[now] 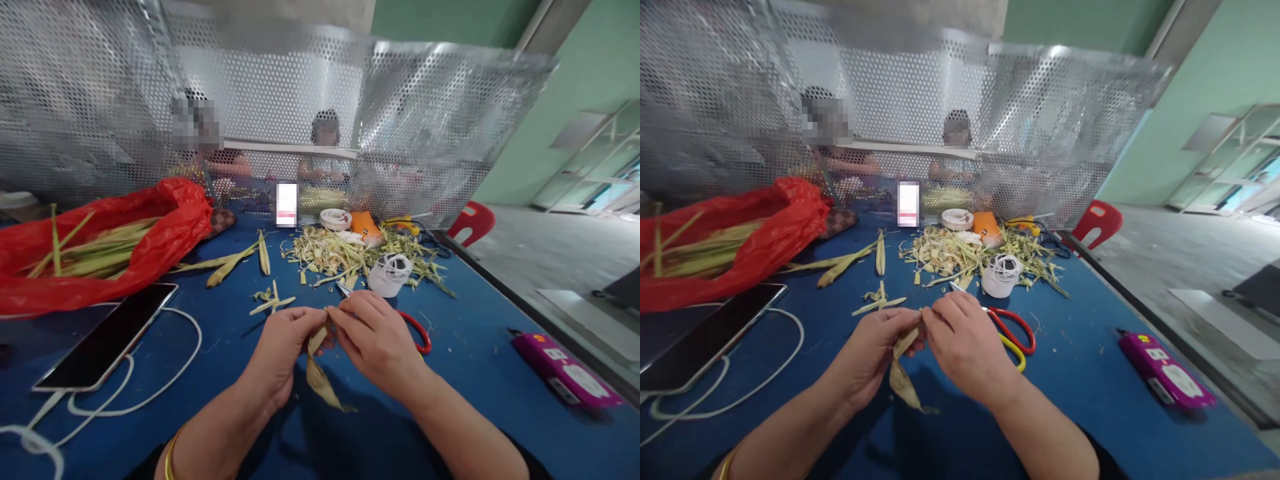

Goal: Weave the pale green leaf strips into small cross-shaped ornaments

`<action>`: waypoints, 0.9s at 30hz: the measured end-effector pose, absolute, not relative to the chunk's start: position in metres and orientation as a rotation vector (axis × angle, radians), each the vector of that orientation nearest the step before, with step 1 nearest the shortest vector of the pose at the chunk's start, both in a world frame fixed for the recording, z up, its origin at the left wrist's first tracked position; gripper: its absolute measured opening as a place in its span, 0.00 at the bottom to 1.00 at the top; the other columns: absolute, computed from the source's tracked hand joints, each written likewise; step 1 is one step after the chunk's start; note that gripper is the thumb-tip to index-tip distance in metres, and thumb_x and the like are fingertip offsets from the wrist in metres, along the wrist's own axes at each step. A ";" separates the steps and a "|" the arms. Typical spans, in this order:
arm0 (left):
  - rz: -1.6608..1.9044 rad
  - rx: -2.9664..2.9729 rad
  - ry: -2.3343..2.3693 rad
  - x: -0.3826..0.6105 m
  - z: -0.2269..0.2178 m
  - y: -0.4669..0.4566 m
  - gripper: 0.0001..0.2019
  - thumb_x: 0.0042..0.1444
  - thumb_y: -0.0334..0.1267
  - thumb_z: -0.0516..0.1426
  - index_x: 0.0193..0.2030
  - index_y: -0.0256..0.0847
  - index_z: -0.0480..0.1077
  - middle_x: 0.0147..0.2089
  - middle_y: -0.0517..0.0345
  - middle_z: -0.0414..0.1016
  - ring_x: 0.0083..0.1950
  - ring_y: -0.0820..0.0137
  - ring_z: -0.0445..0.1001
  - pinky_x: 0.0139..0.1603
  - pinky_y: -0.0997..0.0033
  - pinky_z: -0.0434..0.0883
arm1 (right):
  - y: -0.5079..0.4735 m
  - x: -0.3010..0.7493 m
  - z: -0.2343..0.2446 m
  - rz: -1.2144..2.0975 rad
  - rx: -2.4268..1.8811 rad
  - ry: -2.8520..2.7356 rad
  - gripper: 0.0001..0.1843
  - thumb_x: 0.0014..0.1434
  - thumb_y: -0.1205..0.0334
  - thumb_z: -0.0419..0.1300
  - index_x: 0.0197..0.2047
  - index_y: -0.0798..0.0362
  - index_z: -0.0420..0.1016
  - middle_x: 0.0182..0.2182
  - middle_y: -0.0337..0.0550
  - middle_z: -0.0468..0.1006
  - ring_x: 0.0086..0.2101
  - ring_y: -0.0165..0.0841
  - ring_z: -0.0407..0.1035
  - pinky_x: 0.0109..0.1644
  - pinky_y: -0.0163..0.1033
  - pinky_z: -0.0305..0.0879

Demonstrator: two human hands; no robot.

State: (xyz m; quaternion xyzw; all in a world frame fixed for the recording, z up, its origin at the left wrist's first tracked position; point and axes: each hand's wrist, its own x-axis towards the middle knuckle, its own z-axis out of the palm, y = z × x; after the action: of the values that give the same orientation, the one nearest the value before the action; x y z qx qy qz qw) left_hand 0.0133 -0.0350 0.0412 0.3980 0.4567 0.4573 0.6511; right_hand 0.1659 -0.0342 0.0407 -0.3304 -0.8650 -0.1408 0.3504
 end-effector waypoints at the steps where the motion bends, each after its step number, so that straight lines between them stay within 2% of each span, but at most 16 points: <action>1: 1.026 0.866 1.037 0.013 0.041 -0.035 0.09 0.46 0.39 0.61 0.21 0.35 0.72 0.20 0.59 0.70 0.23 0.75 0.66 0.24 0.78 0.60 | -0.034 0.167 0.042 -0.389 -0.839 -2.274 0.11 0.63 0.71 0.51 0.40 0.60 0.75 0.30 0.50 0.75 0.34 0.38 0.67 0.43 0.47 0.68; 4: 1.004 0.835 1.020 0.011 0.042 -0.035 0.09 0.46 0.39 0.60 0.24 0.35 0.73 0.22 0.58 0.72 0.24 0.74 0.68 0.25 0.77 0.61 | -0.034 0.169 0.044 -0.447 -0.810 -2.331 0.11 0.63 0.71 0.51 0.41 0.62 0.75 0.31 0.51 0.74 0.35 0.38 0.67 0.45 0.48 0.67; 8: 0.983 0.891 0.969 0.010 0.042 -0.036 0.12 0.49 0.41 0.58 0.22 0.34 0.73 0.20 0.57 0.70 0.23 0.74 0.66 0.26 0.76 0.61 | -0.034 0.169 0.043 -0.492 -0.820 -2.397 0.12 0.63 0.72 0.50 0.41 0.60 0.75 0.30 0.49 0.73 0.35 0.38 0.66 0.48 0.51 0.66; 11: 1.016 0.904 0.974 0.011 0.041 -0.036 0.13 0.49 0.42 0.58 0.21 0.34 0.72 0.19 0.58 0.70 0.22 0.75 0.64 0.25 0.76 0.61 | -0.035 0.167 0.043 -0.396 -0.799 -2.365 0.13 0.62 0.71 0.50 0.41 0.60 0.75 0.30 0.50 0.73 0.34 0.39 0.66 0.47 0.51 0.67; 15: 1.070 0.903 1.035 0.015 0.044 -0.038 0.13 0.47 0.44 0.60 0.22 0.34 0.73 0.20 0.57 0.72 0.22 0.74 0.66 0.26 0.77 0.62 | -0.036 0.165 0.042 0.092 -0.929 -2.018 0.11 0.62 0.67 0.53 0.39 0.56 0.77 0.32 0.48 0.75 0.33 0.36 0.69 0.38 0.42 0.69; 20: 1.145 1.061 1.099 0.019 0.048 -0.043 0.13 0.46 0.45 0.60 0.21 0.36 0.74 0.20 0.58 0.73 0.23 0.73 0.67 0.26 0.77 0.64 | -0.036 0.164 0.041 0.742 -1.082 -1.621 0.08 0.56 0.61 0.60 0.30 0.52 0.79 0.26 0.41 0.77 0.28 0.32 0.71 0.33 0.36 0.70; 27: 1.247 1.261 1.161 0.019 0.046 -0.043 0.10 0.50 0.42 0.59 0.24 0.38 0.75 0.22 0.60 0.74 0.25 0.73 0.69 0.28 0.77 0.66 | -0.039 0.160 0.044 1.125 -1.088 -1.298 0.07 0.49 0.59 0.65 0.31 0.53 0.81 0.25 0.41 0.80 0.27 0.33 0.73 0.34 0.38 0.72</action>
State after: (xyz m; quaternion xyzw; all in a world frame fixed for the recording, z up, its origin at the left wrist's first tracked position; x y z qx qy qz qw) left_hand 0.0194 -0.0433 0.0463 0.5189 0.4779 0.5131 0.4890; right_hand 0.1602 -0.0393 0.0436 -0.4551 -0.5427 0.4705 0.5262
